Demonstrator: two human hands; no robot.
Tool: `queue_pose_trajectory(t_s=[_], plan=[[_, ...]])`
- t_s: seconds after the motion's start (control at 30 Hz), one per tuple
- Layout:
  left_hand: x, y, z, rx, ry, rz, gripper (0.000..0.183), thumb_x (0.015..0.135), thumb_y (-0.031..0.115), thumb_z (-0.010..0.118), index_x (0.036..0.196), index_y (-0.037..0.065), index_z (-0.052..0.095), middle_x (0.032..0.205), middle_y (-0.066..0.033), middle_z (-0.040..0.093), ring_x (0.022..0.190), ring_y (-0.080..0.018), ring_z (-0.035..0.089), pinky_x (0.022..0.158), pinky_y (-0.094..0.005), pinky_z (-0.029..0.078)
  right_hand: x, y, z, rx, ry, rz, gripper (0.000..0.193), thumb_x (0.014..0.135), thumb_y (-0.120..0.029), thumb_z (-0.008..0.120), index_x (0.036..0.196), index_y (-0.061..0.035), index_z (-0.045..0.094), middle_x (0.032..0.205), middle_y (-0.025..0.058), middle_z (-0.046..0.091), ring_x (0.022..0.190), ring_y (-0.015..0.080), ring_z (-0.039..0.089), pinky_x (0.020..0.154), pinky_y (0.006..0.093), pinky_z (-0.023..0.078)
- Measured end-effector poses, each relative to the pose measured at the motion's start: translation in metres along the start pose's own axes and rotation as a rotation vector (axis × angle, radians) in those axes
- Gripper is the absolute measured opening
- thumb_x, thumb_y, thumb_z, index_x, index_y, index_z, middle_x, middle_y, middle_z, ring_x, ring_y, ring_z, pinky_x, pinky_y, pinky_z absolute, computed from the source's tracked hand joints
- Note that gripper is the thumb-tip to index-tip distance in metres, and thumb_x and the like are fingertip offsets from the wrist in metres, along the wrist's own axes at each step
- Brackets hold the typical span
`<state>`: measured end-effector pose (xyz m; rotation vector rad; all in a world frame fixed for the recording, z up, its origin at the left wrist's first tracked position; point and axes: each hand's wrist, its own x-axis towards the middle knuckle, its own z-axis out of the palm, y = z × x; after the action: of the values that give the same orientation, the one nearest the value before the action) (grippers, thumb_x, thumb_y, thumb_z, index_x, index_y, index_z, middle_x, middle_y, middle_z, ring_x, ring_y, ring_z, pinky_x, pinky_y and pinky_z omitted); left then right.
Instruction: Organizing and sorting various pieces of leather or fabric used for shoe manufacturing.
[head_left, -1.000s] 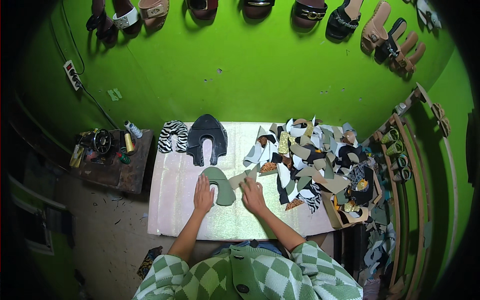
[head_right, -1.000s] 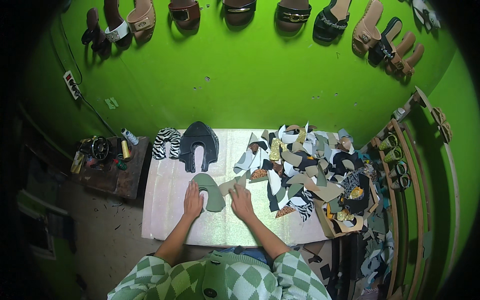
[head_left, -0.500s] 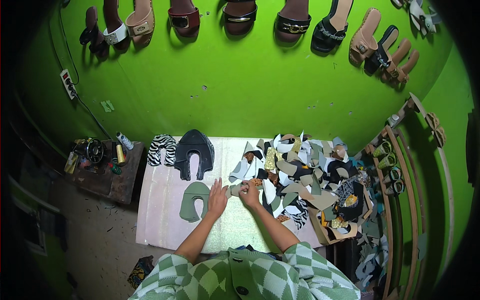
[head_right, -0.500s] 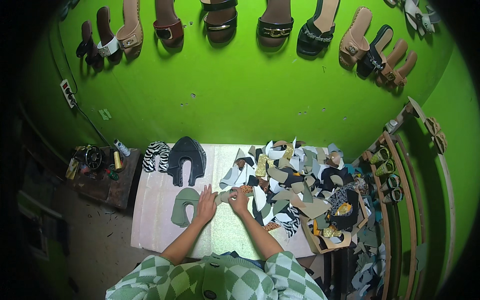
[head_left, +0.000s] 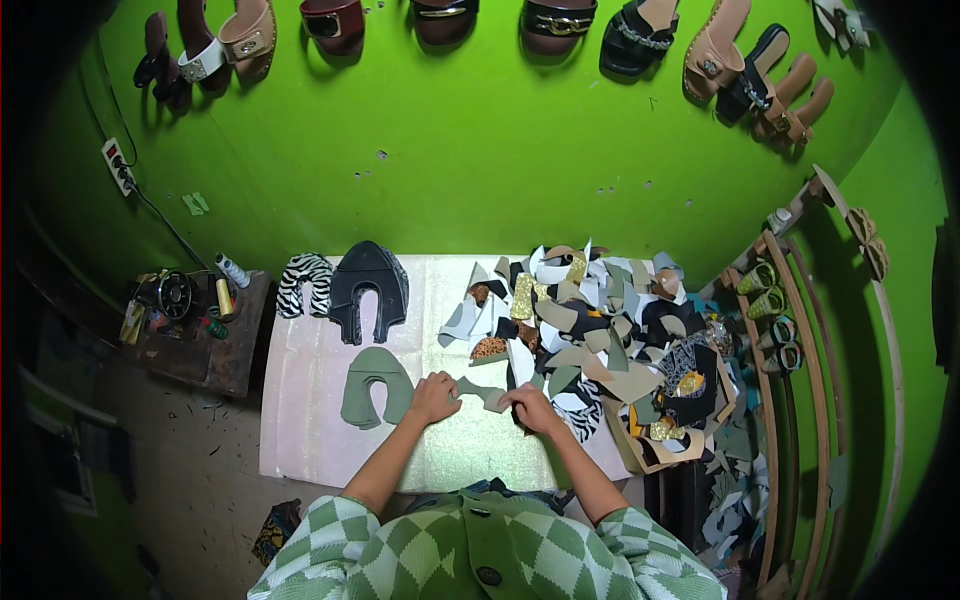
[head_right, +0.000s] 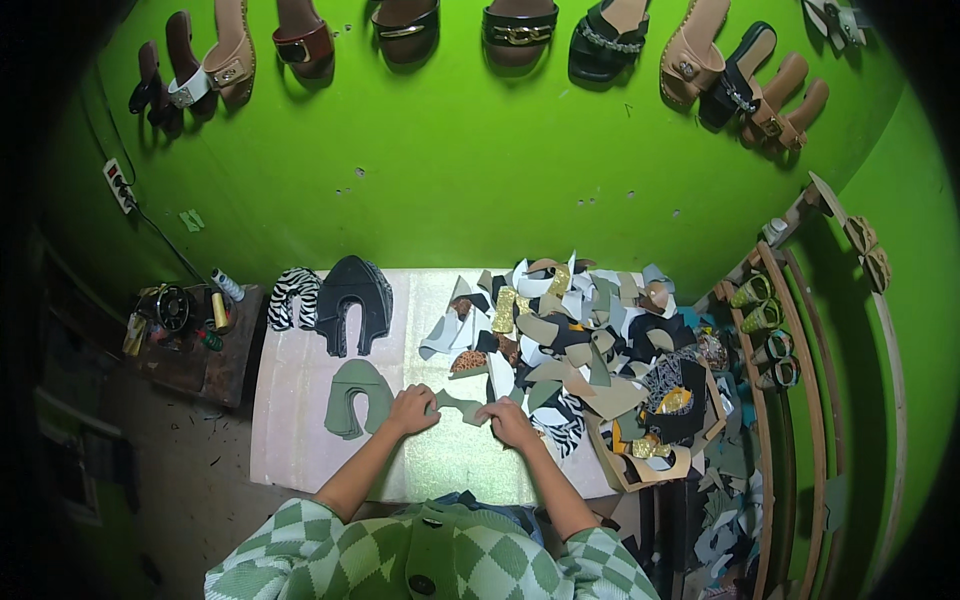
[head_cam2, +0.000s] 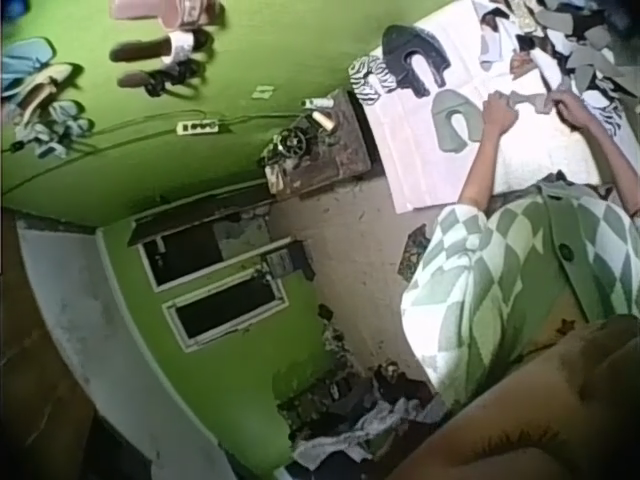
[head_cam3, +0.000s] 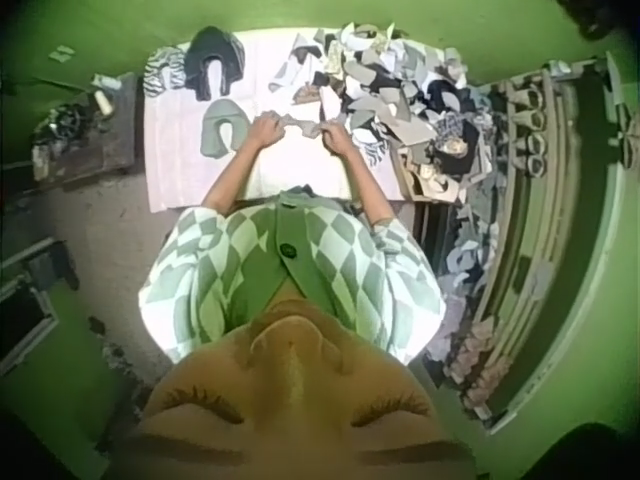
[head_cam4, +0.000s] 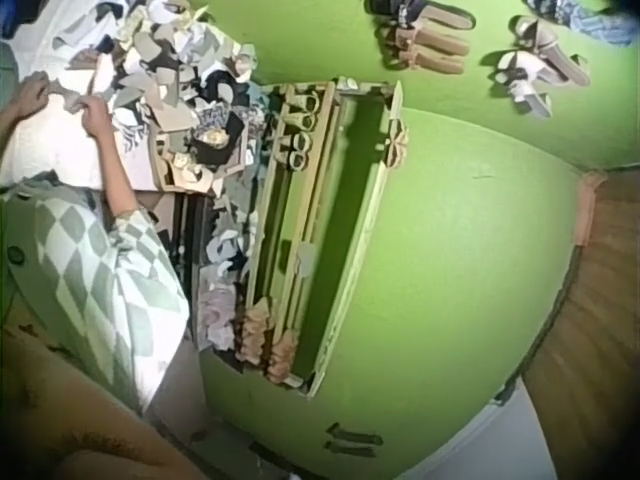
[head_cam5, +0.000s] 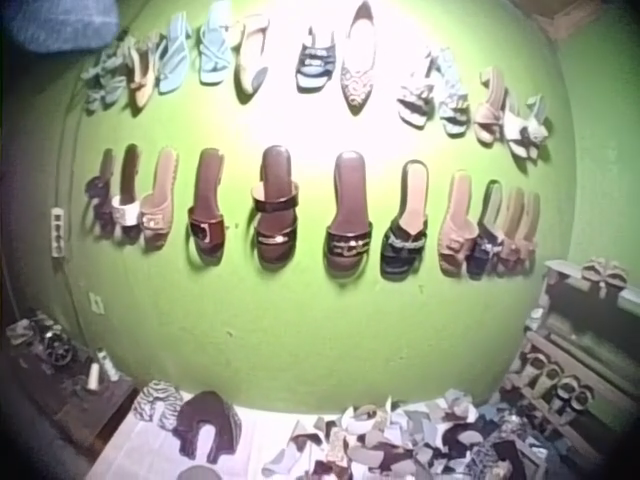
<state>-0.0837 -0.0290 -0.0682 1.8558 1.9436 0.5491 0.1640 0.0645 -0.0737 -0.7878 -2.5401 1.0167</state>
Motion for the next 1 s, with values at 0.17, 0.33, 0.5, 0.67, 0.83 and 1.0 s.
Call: queue_pose_trajectory(t_s=[0.17, 0.33, 0.5, 0.67, 0.83, 1.0], plan=[[-0.005, -0.012, 0.022, -0.114, 0.041, -0.161, 0.025, 0.073, 0.015, 0.067, 0.093, 0.008, 0.055, 0.101, -0.0128, 0.053, 0.097, -0.0332, 0.052, 0.083, -0.0421, 0.043, -0.007, -0.037, -0.002, 0.494, 0.059, 0.264, 0.061, 0.074, -0.001, 0.053, 0.133, -0.0065, 0.038, 0.092, 0.0057, 0.067, 0.089, 0.0144, 0.059, 0.084, 0.0292, 0.043], [-0.007, -0.014, 0.03, -0.116, -0.005, -0.327, 0.04, 0.077, 0.018, 0.066, 0.109, 0.005, 0.047, 0.101, -0.0196, 0.055, 0.098, -0.0389, 0.054, 0.085, -0.0437, 0.045, -0.01, -0.03, 0.006, 0.17, -0.113, 0.002, 0.043, 0.07, -0.003, 0.049, 0.112, -0.0093, 0.059, 0.087, 0.0045, 0.07, 0.082, 0.0194, 0.061, 0.083, 0.0354, 0.045], [-0.005, 0.007, 0.014, -0.083, -0.226, -0.495, 0.041, 0.074, 0.014, 0.069, 0.109, 0.005, 0.049, 0.104, -0.0178, 0.058, 0.099, -0.0338, 0.057, 0.083, -0.0418, 0.046, -0.018, -0.014, 0.019, 0.056, -0.057, 0.081, 0.016, 0.077, -0.014, 0.055, 0.088, -0.0126, 0.067, 0.089, 0.005, 0.066, 0.082, 0.026, 0.057, 0.081, 0.04, 0.043], [-0.009, 0.009, 0.018, -0.108, 0.106, -0.355, 0.037, 0.074, 0.014, 0.07, 0.106, 0.008, 0.051, 0.099, -0.0163, 0.06, 0.096, -0.0337, 0.058, 0.08, -0.0417, 0.047, 0.003, -0.043, 0.029, -0.081, 0.183, 0.068, 0.012, 0.079, -0.01, 0.06, 0.089, -0.0052, 0.06, 0.093, 0.0142, 0.056, 0.089, 0.0316, 0.057, 0.077, 0.0389, 0.046], [-0.008, 0.004, 0.024, -0.235, 0.145, -0.337, 0.035, 0.074, 0.003, 0.067, 0.103, 0.011, 0.051, 0.094, -0.0162, 0.057, 0.088, -0.0357, 0.058, 0.076, -0.0428, 0.046, 0.013, -0.022, 0.047, 0.048, 0.204, 0.246, 0.007, 0.079, -0.005, 0.058, 0.085, -0.0036, 0.062, 0.085, 0.0157, 0.058, 0.089, 0.0325, 0.057, 0.075, 0.0388, 0.046], [-0.011, 0.015, 0.018, -0.16, 0.252, -0.253, 0.036, 0.07, -0.001, 0.067, 0.101, 0.011, 0.053, 0.097, -0.0115, 0.054, 0.092, -0.032, 0.054, 0.074, -0.0411, 0.047, 0.013, -0.015, 0.042, -0.253, 0.226, 0.225, 0.023, 0.074, -0.007, 0.065, 0.097, -0.0101, 0.065, 0.098, 0.0128, 0.056, 0.095, 0.0288, 0.054, 0.082, 0.0386, 0.04]])
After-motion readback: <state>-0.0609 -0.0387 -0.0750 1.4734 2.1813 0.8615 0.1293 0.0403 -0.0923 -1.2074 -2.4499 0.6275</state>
